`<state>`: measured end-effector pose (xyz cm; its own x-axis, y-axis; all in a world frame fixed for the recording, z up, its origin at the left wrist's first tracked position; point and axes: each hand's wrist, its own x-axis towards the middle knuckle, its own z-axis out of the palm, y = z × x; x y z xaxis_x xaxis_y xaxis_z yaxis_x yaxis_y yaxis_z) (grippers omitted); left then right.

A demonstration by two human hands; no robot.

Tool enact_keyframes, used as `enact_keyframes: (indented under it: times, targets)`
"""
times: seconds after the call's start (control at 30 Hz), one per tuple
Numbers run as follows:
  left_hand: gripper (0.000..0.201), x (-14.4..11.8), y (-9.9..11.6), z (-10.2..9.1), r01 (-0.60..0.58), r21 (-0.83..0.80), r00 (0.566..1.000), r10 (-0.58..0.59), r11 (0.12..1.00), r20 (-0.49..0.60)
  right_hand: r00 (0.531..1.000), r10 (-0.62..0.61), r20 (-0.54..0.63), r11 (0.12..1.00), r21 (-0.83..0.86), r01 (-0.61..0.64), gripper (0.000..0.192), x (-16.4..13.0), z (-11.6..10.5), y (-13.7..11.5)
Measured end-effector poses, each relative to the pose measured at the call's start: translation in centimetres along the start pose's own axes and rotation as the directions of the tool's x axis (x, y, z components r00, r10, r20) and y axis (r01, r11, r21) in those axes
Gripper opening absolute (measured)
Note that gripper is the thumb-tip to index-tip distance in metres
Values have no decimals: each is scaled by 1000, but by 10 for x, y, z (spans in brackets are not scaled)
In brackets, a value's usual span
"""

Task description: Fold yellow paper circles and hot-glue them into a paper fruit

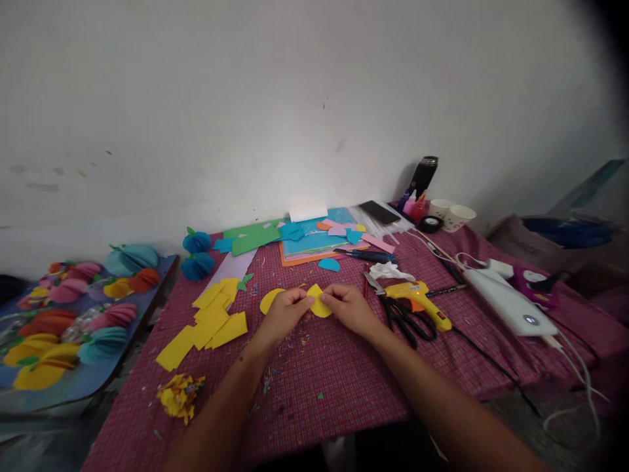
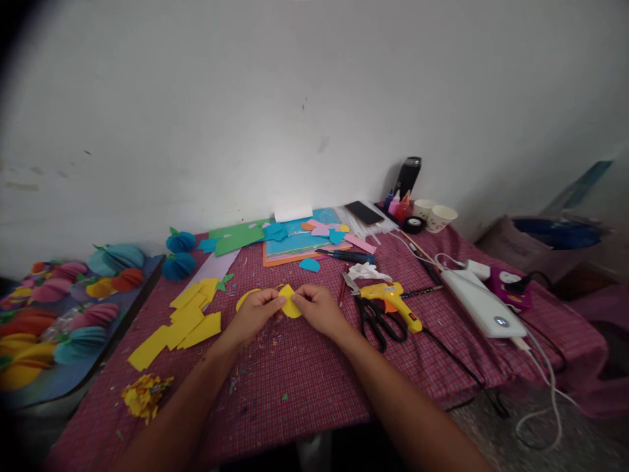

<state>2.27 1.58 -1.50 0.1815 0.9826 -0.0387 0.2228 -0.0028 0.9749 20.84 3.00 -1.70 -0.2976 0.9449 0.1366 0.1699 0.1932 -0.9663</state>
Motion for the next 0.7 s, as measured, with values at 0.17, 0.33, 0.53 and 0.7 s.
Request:
enact_keyframes:
  times: [0.17,0.33,0.53,0.7]
  targets:
    - [27,2,8,-6,-18,-105,988,1,994,-152,1000,26,5,1000,16,-26,26,1,0,1]
    - [31,7,17,-48,-190,-53,791,120,980,-600,996,29,-85,1000,16,-27,20,4,1,7]
    - [14,0,12,-86,22,543,920,195,839,-339,988,-82,-130,944,-327,35,26,0,-5,10]
    - [17,-5,0,-82,50,806,987,95,590,-131,999,-39,-1,767,-640,30,20,-5,-11,6]
